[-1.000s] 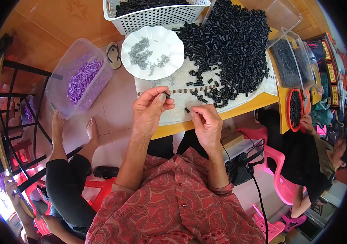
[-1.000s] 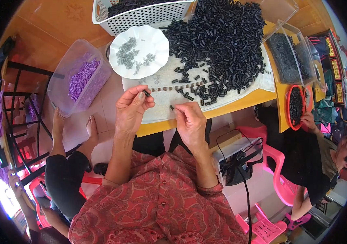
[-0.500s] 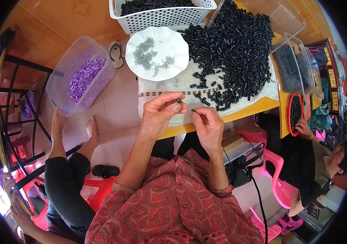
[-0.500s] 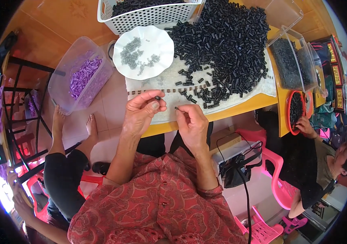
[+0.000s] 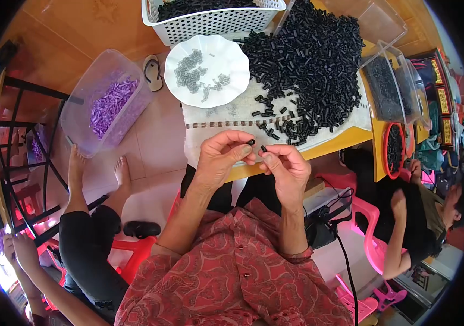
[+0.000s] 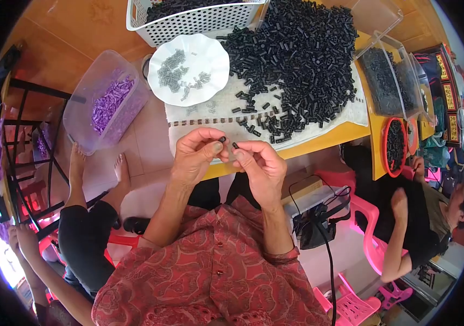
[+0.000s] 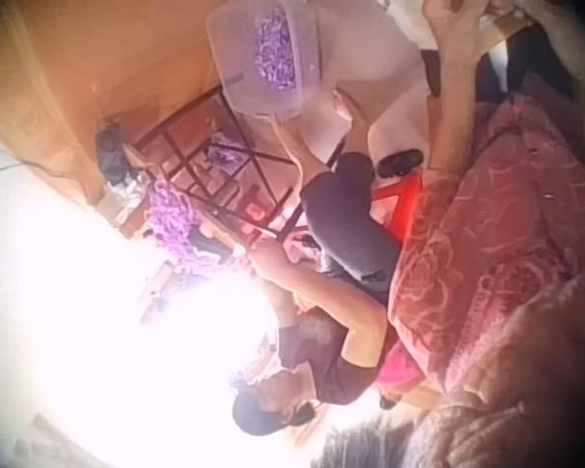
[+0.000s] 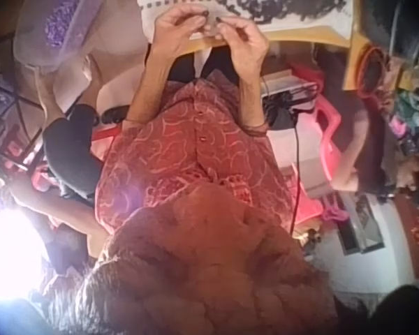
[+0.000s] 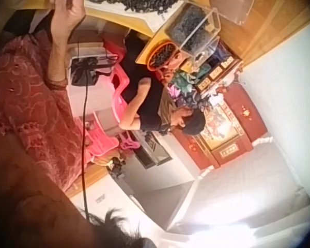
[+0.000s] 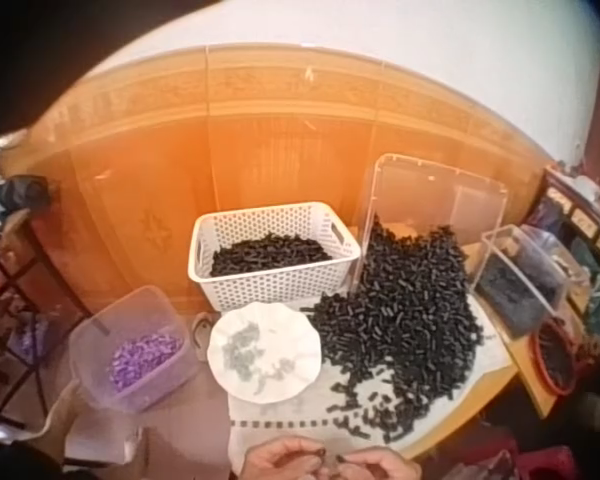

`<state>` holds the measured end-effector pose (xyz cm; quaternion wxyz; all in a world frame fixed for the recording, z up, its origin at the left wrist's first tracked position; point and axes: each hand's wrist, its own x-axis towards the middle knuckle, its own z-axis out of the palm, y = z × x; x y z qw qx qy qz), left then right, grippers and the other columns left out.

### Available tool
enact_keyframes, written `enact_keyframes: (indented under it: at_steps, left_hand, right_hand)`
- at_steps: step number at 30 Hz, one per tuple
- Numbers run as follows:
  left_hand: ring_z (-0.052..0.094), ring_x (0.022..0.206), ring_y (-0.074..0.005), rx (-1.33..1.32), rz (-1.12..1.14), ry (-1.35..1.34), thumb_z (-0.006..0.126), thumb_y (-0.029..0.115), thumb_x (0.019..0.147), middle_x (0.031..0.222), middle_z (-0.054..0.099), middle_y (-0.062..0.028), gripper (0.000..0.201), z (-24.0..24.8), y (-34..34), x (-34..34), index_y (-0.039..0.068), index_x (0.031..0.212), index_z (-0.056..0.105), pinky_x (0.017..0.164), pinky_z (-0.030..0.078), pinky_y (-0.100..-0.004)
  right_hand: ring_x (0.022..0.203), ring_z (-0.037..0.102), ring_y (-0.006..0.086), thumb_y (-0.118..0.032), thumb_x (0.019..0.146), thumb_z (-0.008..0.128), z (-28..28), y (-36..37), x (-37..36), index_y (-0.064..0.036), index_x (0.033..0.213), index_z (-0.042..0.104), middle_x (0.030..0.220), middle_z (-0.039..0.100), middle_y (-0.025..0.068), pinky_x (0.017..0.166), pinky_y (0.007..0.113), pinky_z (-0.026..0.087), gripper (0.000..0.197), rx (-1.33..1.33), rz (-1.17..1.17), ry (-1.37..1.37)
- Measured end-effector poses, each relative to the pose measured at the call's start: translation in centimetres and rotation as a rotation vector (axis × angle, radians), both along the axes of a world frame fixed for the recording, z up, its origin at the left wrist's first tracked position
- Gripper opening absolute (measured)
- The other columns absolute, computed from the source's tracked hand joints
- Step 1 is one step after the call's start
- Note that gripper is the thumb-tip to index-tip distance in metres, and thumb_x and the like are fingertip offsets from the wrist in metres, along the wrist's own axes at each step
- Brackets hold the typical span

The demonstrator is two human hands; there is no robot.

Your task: Assembling small black plastic components with silver metal pins by hand.

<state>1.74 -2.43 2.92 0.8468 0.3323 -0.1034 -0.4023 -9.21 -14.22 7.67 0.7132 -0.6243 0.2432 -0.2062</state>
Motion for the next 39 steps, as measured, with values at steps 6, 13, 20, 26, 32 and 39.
enact_keyframes:
  at_steps: [6, 13, 20, 26, 32, 39]
  left_hand:
    - [0.064, 0.078, -0.0176, -0.012, 0.001, -0.007, 0.061, -0.002, 0.088, 0.093, 0.066, -0.0120, 0.021, -0.2, -0.1, -0.3, -0.004, 0.109, 0.061, 0.073, 0.055, -0.0306]
    - [0.062, 0.079, -0.0112, -0.021, -0.020, -0.030, 0.060, -0.003, 0.089, 0.089, 0.065, -0.0063, 0.018, 0.2, -0.1, -0.4, -0.003, 0.107, 0.063, 0.075, 0.053, -0.0252]
    - [0.061, 0.082, -0.0097, 0.001, -0.034, -0.123, 0.062, -0.001, 0.088, 0.092, 0.063, -0.0040, 0.019, 0.4, 0.0, -0.1, -0.003, 0.107, 0.063, 0.078, 0.052, -0.0242]
    - [0.062, 0.084, -0.0097, 0.013, -0.037, -0.201, 0.062, -0.002, 0.088, 0.097, 0.062, -0.0043, 0.020, 0.4, 0.0, 0.0, -0.003, 0.108, 0.063, 0.079, 0.052, -0.0241]
    - [0.062, 0.085, -0.0101, -0.006, -0.066, -0.243, 0.061, -0.003, 0.088, 0.096, 0.062, -0.0050, 0.023, 0.3, 0.1, 0.1, -0.004, 0.112, 0.063, 0.079, 0.052, -0.0242]
    - [0.063, 0.080, -0.0110, 0.012, -0.084, -0.137, 0.061, 0.001, 0.090, 0.087, 0.066, -0.0058, 0.022, 0.5, 0.2, 0.0, -0.004, 0.112, 0.062, 0.076, 0.053, -0.0250]
  right_hand:
    - [0.070, 0.062, 0.0076, -0.007, 0.090, 0.065, 0.4, 0.1, 0.0, 0.0012, 0.103, 0.063, 0.088, 0.068, 0.0059, 0.060, 0.019, 0.049, 0.016, 0.025, 0.001, -0.012]
    - [0.069, 0.059, 0.0071, -0.008, 0.091, 0.063, 0.4, 0.5, 0.0, 0.0015, 0.104, 0.061, 0.087, 0.066, 0.0051, 0.060, 0.020, 0.048, 0.016, 0.024, 0.015, -0.018]
    - [0.068, 0.058, 0.0083, -0.007, 0.093, 0.060, 0.4, 0.6, 0.1, 0.0022, 0.103, 0.060, 0.085, 0.066, 0.0064, 0.060, 0.021, 0.047, 0.014, -0.063, 0.020, -0.001]
    - [0.066, 0.057, 0.0076, -0.007, 0.092, 0.061, 0.5, 0.6, 0.3, 0.0019, 0.102, 0.061, 0.084, 0.066, 0.0060, 0.058, 0.020, 0.046, 0.013, -0.110, 0.023, -0.027]
    - [0.071, 0.060, 0.0075, -0.005, 0.093, 0.060, 1.0, 0.4, 0.2, 0.0034, 0.102, 0.060, 0.084, 0.066, 0.0064, 0.062, 0.020, 0.050, 0.013, -0.099, 0.054, -0.015]
    - [0.068, 0.059, 0.0062, -0.005, 0.092, 0.060, 1.1, 0.6, 0.1, 0.0028, 0.100, 0.060, 0.083, 0.067, 0.0059, 0.058, 0.019, 0.049, 0.011, -0.090, 0.041, 0.006]
